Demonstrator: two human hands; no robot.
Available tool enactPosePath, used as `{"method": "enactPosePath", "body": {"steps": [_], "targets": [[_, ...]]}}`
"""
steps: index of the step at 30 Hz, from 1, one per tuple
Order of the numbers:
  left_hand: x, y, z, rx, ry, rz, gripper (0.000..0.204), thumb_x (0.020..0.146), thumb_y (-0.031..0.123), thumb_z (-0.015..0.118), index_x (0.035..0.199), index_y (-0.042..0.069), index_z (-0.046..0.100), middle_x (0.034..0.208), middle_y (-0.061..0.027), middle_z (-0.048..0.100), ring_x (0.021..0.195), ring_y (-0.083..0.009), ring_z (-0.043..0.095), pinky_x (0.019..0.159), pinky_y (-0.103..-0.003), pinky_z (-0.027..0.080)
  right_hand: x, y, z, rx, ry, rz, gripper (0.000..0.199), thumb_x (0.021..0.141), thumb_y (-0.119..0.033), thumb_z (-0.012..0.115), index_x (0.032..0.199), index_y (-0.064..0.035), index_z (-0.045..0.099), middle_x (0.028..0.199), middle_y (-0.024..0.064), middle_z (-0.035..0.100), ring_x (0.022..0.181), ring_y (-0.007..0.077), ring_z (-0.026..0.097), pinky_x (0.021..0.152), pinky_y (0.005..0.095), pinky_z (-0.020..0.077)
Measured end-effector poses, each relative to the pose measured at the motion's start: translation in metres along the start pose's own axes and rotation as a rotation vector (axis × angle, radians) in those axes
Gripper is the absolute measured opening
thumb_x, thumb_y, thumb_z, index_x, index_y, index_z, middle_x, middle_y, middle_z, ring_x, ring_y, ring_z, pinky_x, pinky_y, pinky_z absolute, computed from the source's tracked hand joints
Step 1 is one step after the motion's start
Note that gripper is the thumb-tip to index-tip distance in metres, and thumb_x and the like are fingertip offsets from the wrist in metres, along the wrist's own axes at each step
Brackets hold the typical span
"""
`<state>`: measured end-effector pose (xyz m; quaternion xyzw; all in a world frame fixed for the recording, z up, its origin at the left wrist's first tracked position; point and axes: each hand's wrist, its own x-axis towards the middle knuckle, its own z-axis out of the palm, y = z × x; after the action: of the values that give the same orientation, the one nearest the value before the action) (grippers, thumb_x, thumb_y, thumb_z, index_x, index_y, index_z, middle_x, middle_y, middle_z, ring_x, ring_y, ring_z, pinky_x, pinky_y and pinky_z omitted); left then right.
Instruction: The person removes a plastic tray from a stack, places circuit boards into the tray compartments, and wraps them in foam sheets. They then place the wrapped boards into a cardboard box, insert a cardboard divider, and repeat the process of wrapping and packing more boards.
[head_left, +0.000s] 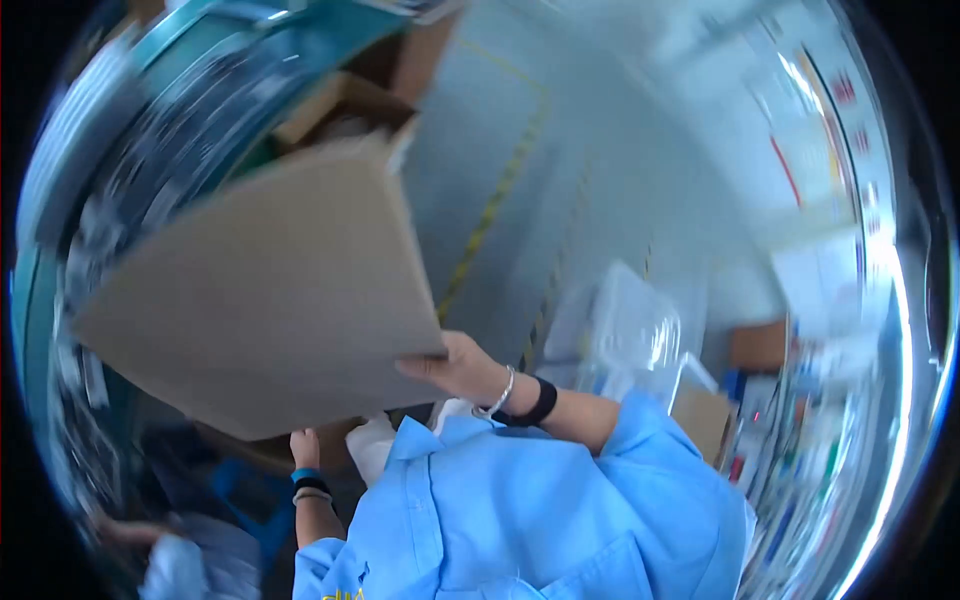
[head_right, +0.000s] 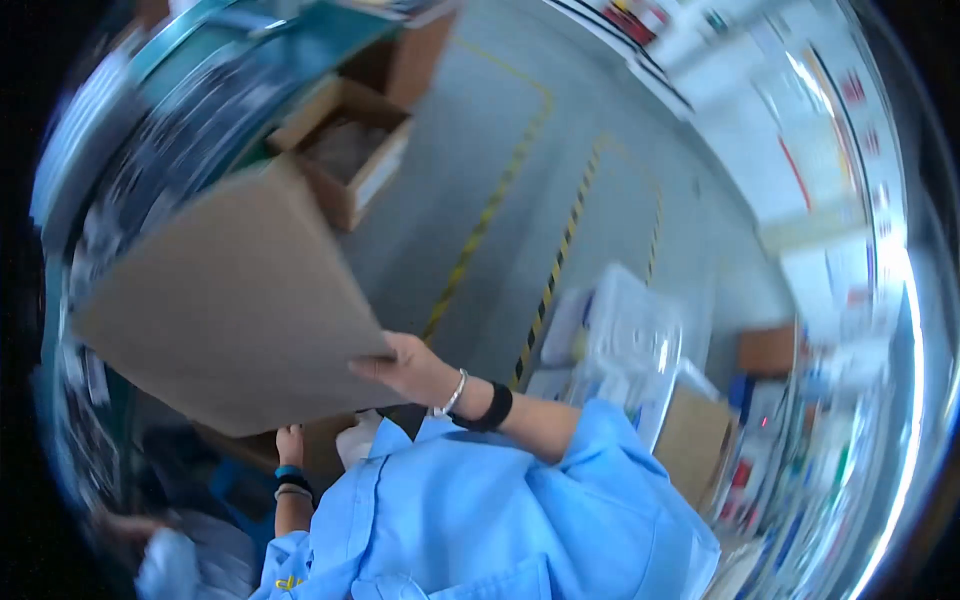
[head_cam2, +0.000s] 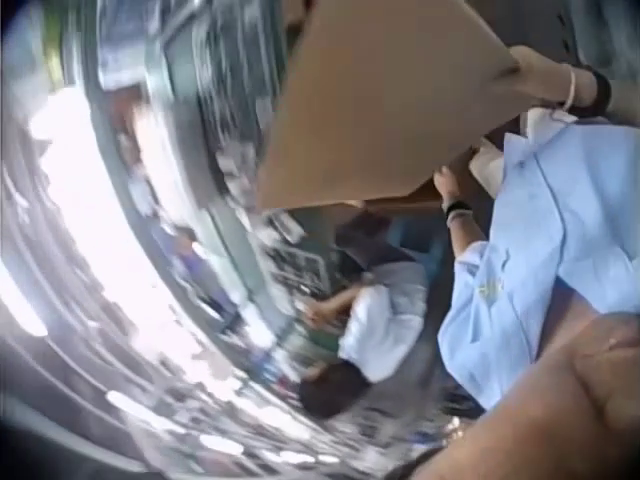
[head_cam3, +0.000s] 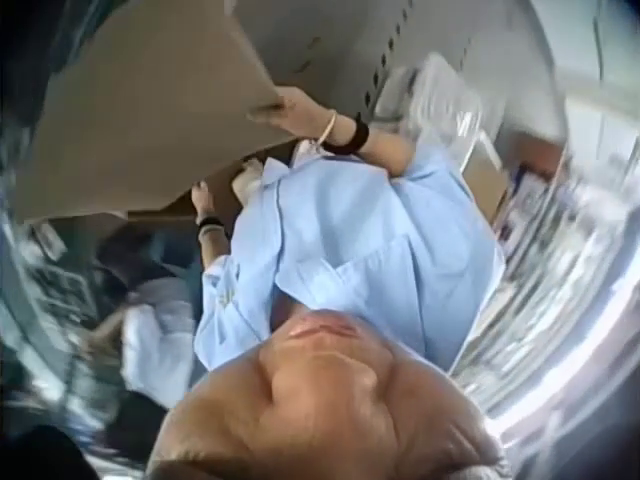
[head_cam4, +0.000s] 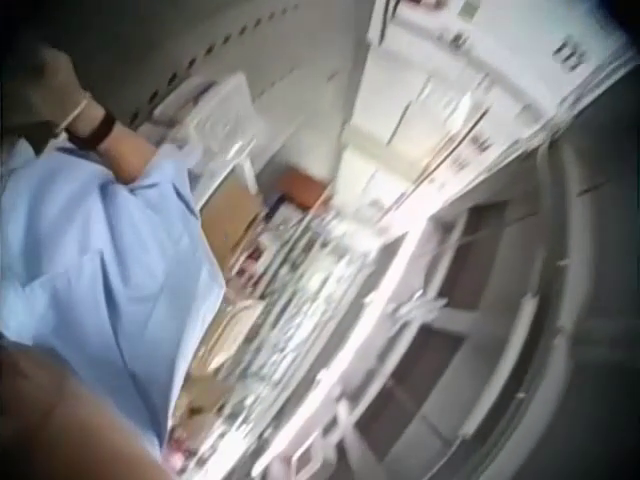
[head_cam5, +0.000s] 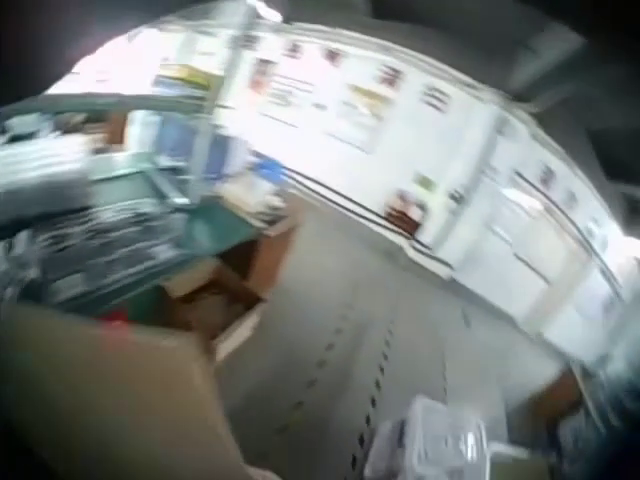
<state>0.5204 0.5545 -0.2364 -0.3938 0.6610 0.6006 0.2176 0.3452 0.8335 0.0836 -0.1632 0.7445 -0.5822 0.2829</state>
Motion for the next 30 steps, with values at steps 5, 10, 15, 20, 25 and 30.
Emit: {"method": "enactPosePath", "body": {"steps": [5,10,15,20,25,30], "targets": [[-0.005,0.057,0.013,0.839,0.511,0.382,0.028,0.081,0.014,0.052,0.105,0.002,0.06,0.094,-0.0207,0.062,0.1,-0.0399,0.055,0.085,-0.048,0.045,-0.065,0.036,-0.106,0.811,0.579,0.048,0.035,0.089,-0.015,0.063,0.12,-0.002,0.055,0.111,0.0045,0.063,0.101,0.0157,0.06,0.085,0.0321,0.0491],[0.055,0.083,0.003,0.878,0.158,0.687,0.03,0.082,0.012,0.052,0.11,0.002,0.058,0.092,-0.0167,0.063,0.093,-0.0334,0.058,0.084,-0.044,0.046,-0.137,0.092,-0.18,1.016,1.122,-0.104,0.04,0.085,-0.015,0.067,0.121,-0.0031,0.054,0.11,0.0049,0.062,0.098,0.0161,0.06,0.084,0.0319,0.0495],[0.052,0.129,0.105,0.636,-0.307,0.431,0.026,0.087,0.014,0.051,0.111,0.004,0.058,0.086,-0.0043,0.06,0.075,-0.0145,0.056,0.06,-0.028,0.046,-0.255,0.099,-0.219,0.955,1.715,-0.201,0.033,0.085,-0.02,0.068,0.112,-0.0033,0.059,0.107,0.0057,0.063,0.097,0.0158,0.06,0.081,0.0313,0.0497],[0.047,0.174,0.146,0.749,-0.551,0.291,0.026,0.089,0.015,0.05,0.113,0.006,0.057,0.085,-0.0008,0.058,0.07,-0.0084,0.054,0.05,-0.022,0.041,-0.402,0.127,-0.197,0.679,2.18,-0.186,0.033,0.083,-0.018,0.07,0.112,-0.0048,0.059,0.105,0.0023,0.062,0.094,0.0133,0.059,0.082,0.0303,0.0504],[0.079,0.155,0.133,0.389,-0.829,0.274,0.028,0.088,0.015,0.051,0.114,0.005,0.055,0.085,-0.0018,0.059,0.067,-0.0096,0.055,0.049,-0.023,0.042,-0.54,0.176,-0.137,0.626,2.457,-0.341,0.04,0.084,-0.02,0.07,0.116,-0.003,0.055,0.108,0.0052,0.062,0.097,0.0172,0.06,0.078,0.0333,0.0523],[0.04,0.181,0.119,1.072,-0.56,0.251,0.028,0.087,0.014,0.051,0.113,0.005,0.055,0.086,-0.0036,0.06,0.064,-0.0109,0.057,0.047,-0.024,0.042,-0.561,0.184,-0.102,0.438,2.69,-0.331,0.052,0.082,-0.025,0.07,0.123,0.0012,0.051,0.115,0.0108,0.059,0.099,0.0225,0.06,0.078,0.0354,0.0522]]}}
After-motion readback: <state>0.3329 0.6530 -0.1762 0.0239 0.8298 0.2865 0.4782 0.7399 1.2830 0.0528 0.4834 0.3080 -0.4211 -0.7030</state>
